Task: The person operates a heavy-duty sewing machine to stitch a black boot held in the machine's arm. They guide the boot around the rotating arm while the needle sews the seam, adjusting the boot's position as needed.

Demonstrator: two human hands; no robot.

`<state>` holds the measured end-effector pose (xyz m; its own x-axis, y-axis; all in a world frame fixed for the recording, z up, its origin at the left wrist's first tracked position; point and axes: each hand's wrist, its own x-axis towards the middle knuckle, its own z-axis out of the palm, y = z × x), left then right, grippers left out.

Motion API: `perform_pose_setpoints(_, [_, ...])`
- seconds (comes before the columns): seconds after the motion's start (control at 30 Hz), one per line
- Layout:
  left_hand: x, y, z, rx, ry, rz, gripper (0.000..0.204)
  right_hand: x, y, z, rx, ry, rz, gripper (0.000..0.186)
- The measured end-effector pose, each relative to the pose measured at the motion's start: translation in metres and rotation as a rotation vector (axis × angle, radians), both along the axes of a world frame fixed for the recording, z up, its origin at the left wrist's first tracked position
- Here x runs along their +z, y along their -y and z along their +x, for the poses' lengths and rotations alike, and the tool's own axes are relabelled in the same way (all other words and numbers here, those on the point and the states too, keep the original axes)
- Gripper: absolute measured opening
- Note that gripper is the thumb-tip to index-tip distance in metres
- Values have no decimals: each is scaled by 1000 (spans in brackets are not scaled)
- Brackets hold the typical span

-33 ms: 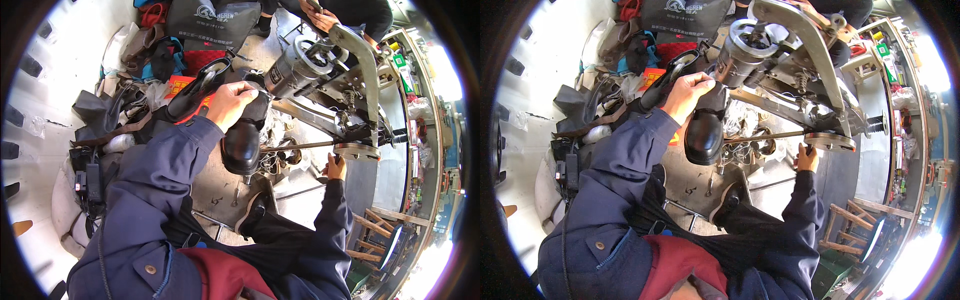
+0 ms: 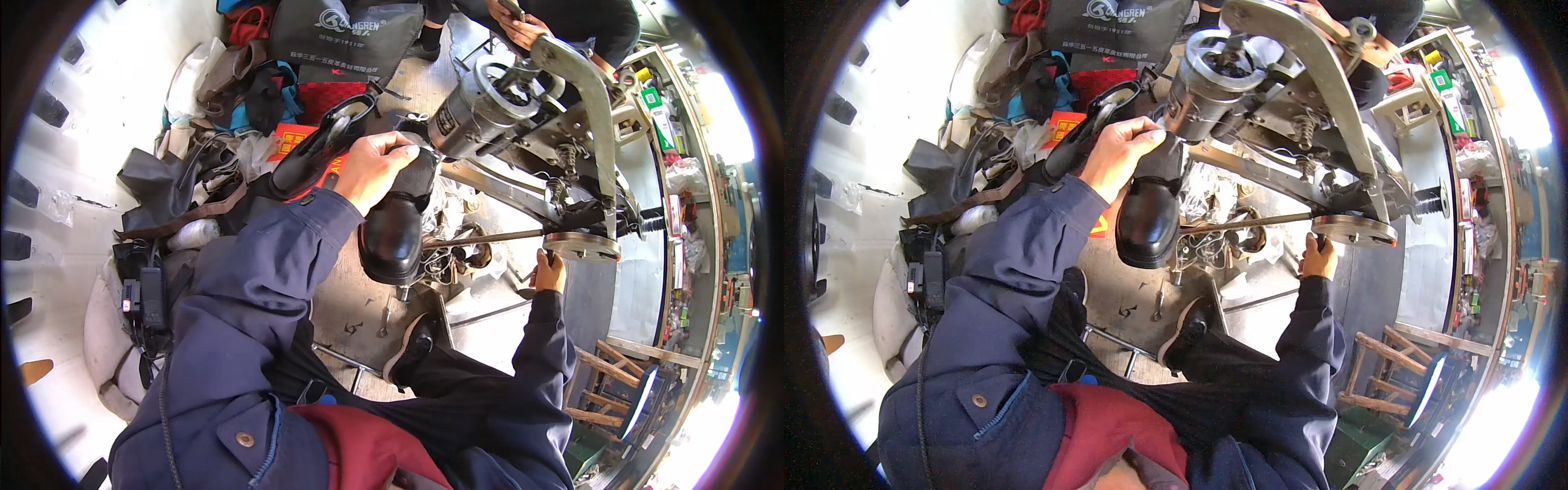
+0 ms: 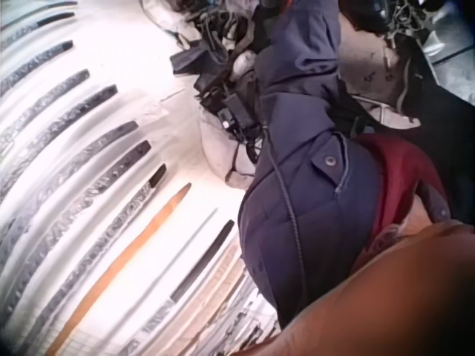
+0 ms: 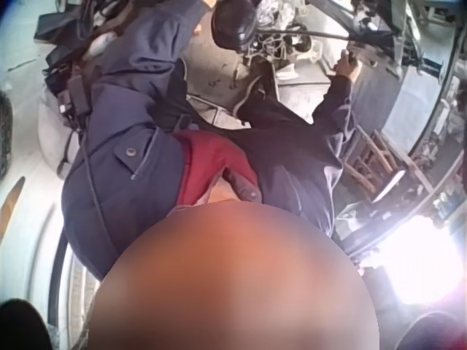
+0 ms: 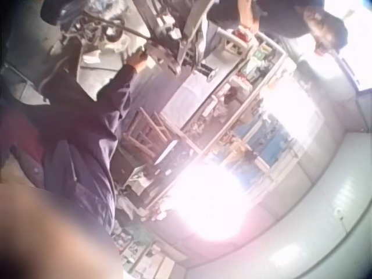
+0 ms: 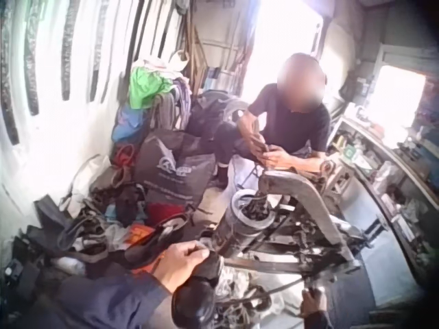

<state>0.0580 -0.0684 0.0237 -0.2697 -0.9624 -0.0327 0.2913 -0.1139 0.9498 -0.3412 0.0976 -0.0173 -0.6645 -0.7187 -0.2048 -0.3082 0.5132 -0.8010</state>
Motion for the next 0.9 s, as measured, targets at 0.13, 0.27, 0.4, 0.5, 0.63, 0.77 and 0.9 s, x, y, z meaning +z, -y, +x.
perform_pose_setpoints(0.13, [2, 0, 1, -11, -7, -14, 10, 20, 3, 29, 96, 16, -40, 26])
perform_pose_setpoints(0.27, [3, 3, 4, -66, 10, -13, 10, 78, -2, 17, 146, -274, -312, 8])
perform_pose_setpoints(0.4, [5, 4, 5, -85, 49, -41, 11, 90, -10, -55, -51, -613, -349, 10])
perform_pose_setpoints(0.5, [8, 5, 4, -86, 61, -44, 11, 50, -17, -91, -223, -512, -204, 12])
perform_pose_setpoints(0.63, [9, 6, 5, -97, 66, -57, 10, 2, -6, -48, -148, -63, 84, 12])
perform_pose_setpoints(0.77, [6, 9, 5, -110, 90, -55, 10, 29, -1, 23, 223, 137, -121, 18])
perform_pose_setpoints(0.9, [8, 8, 5, -116, 115, -68, 10, 95, -10, -23, 163, -308, -430, 14])
